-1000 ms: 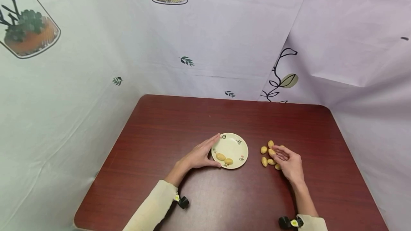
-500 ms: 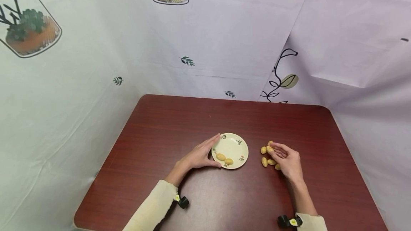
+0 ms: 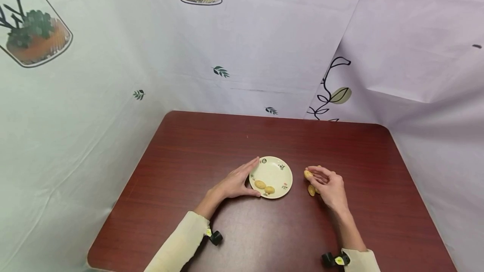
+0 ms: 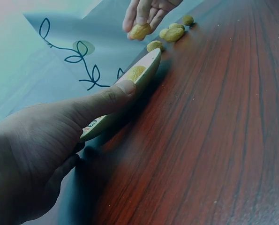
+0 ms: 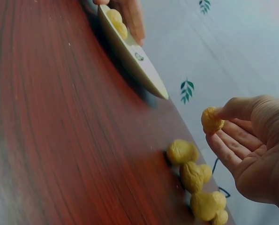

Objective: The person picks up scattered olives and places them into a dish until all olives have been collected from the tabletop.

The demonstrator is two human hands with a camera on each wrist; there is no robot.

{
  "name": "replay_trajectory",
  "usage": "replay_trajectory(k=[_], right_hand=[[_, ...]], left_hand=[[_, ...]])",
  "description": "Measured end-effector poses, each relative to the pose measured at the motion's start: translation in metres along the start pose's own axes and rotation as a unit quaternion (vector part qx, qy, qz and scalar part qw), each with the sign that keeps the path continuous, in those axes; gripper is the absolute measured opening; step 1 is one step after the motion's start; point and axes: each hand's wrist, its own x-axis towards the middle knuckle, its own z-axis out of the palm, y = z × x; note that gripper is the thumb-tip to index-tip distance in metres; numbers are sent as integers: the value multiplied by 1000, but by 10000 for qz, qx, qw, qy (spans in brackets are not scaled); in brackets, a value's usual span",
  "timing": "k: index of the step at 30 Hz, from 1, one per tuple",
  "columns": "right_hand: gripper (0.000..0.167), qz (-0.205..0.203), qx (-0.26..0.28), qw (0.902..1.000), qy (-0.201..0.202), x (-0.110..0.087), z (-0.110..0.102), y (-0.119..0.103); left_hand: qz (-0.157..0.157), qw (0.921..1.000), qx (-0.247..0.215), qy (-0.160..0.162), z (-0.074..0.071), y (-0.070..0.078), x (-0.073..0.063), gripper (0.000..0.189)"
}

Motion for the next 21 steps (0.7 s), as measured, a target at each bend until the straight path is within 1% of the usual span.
replay_trajectory(k=[3, 9, 15, 21], right_hand=[[29, -118, 49, 9999, -116, 0, 7, 0], [28, -182, 64, 9990, -411, -2, 22, -2], [27, -207, 101, 9983, -536, -3, 32, -5], [26, -195, -153, 9974, -675, -3, 40, -5]], left_hand=[[2, 10000, 0, 9, 0, 0, 0, 119], [-21, 10000, 44, -29, 0, 0, 0, 120], [-9, 10000, 12, 7, -1, 1, 0, 119], [-9, 10000, 25, -25, -1, 1, 0, 119]])
